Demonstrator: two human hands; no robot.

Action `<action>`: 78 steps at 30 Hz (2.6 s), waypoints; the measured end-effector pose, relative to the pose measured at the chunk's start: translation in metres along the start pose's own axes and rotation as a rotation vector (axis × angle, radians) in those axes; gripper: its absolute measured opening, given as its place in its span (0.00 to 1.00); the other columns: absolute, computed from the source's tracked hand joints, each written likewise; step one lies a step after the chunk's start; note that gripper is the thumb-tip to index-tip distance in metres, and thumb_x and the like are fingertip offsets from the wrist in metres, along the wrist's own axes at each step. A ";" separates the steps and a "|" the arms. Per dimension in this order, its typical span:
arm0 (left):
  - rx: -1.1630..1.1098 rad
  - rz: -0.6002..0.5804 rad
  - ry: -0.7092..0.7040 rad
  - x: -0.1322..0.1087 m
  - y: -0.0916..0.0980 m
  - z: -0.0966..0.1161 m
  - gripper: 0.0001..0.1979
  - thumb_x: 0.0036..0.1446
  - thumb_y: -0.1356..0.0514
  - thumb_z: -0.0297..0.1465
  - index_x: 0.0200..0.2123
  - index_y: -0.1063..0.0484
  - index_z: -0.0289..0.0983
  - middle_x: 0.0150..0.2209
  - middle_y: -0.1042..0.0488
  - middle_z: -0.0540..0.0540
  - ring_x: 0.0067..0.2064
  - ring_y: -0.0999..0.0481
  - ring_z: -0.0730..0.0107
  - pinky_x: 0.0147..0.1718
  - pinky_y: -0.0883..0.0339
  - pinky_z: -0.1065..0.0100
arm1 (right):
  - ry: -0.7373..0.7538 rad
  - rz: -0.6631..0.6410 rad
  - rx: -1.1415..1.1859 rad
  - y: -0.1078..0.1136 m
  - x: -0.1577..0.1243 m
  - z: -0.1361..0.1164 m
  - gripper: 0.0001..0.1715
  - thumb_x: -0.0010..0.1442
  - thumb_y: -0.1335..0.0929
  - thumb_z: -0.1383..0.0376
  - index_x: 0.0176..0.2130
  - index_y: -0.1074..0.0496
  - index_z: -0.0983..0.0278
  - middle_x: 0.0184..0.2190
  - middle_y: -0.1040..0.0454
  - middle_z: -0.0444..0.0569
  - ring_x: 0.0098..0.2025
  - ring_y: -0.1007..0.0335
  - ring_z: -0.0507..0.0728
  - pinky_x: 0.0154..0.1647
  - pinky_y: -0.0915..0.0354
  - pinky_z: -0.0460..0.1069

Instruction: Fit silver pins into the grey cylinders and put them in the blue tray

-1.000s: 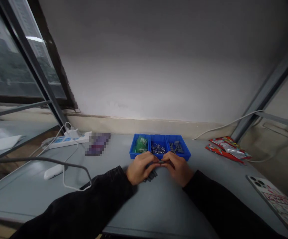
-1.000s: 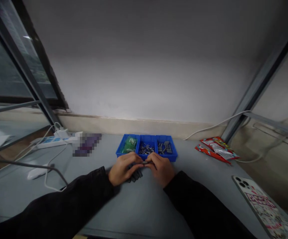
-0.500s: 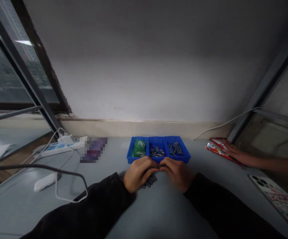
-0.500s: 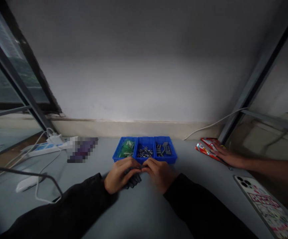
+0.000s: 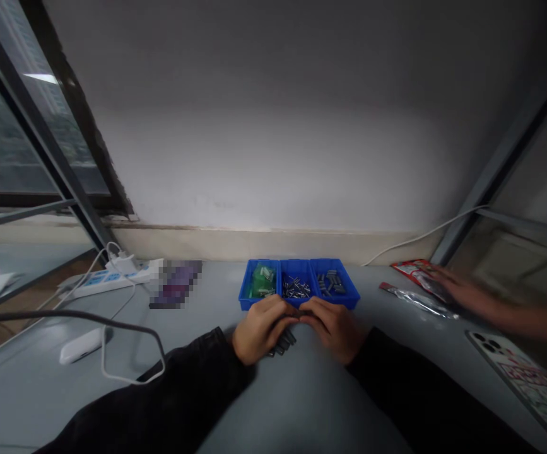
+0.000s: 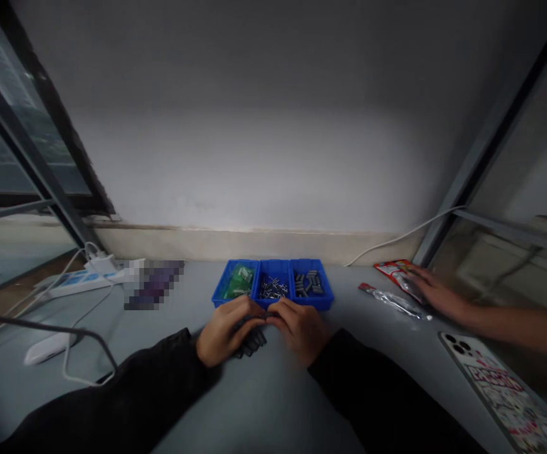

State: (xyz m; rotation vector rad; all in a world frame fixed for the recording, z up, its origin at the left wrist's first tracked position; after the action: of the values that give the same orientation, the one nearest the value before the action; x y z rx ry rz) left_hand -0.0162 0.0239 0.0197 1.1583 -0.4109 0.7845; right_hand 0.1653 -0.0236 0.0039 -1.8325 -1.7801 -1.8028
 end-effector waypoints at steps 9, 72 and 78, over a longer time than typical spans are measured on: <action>-0.014 0.011 -0.022 0.000 -0.001 -0.001 0.06 0.69 0.44 0.28 0.42 0.27 0.35 0.37 0.24 0.42 0.40 0.26 0.66 0.40 0.31 0.66 | -0.016 -0.009 -0.005 0.001 0.000 0.001 0.07 0.72 0.38 0.64 0.43 0.31 0.63 0.35 0.25 0.48 0.36 0.25 0.53 0.36 0.36 0.46; -0.020 0.015 -0.023 0.000 0.000 -0.002 0.06 0.68 0.41 0.29 0.44 0.26 0.34 0.38 0.23 0.43 0.40 0.24 0.67 0.40 0.29 0.66 | -0.080 -0.037 -0.038 0.002 0.000 0.004 0.10 0.73 0.39 0.62 0.40 0.33 0.63 0.32 0.24 0.46 0.32 0.25 0.53 0.32 0.39 0.45; -0.032 0.018 -0.008 0.000 0.001 -0.004 0.05 0.68 0.42 0.28 0.44 0.26 0.35 0.39 0.23 0.43 0.42 0.24 0.66 0.42 0.29 0.65 | -0.098 -0.046 0.011 0.002 -0.001 0.004 0.08 0.71 0.37 0.61 0.45 0.32 0.62 0.35 0.23 0.46 0.36 0.24 0.54 0.36 0.37 0.46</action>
State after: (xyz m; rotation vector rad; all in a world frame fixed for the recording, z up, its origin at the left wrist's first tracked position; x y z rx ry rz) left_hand -0.0169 0.0278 0.0188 1.1297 -0.4393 0.7870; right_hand 0.1694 -0.0227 0.0028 -1.9239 -1.8753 -1.7433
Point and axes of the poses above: each hand's wrist, its own x-axis towards the middle knuckle, its own y-axis out of the back of the hand, z = x × y, the point moved 3 cm from there along x, towards the middle knuckle
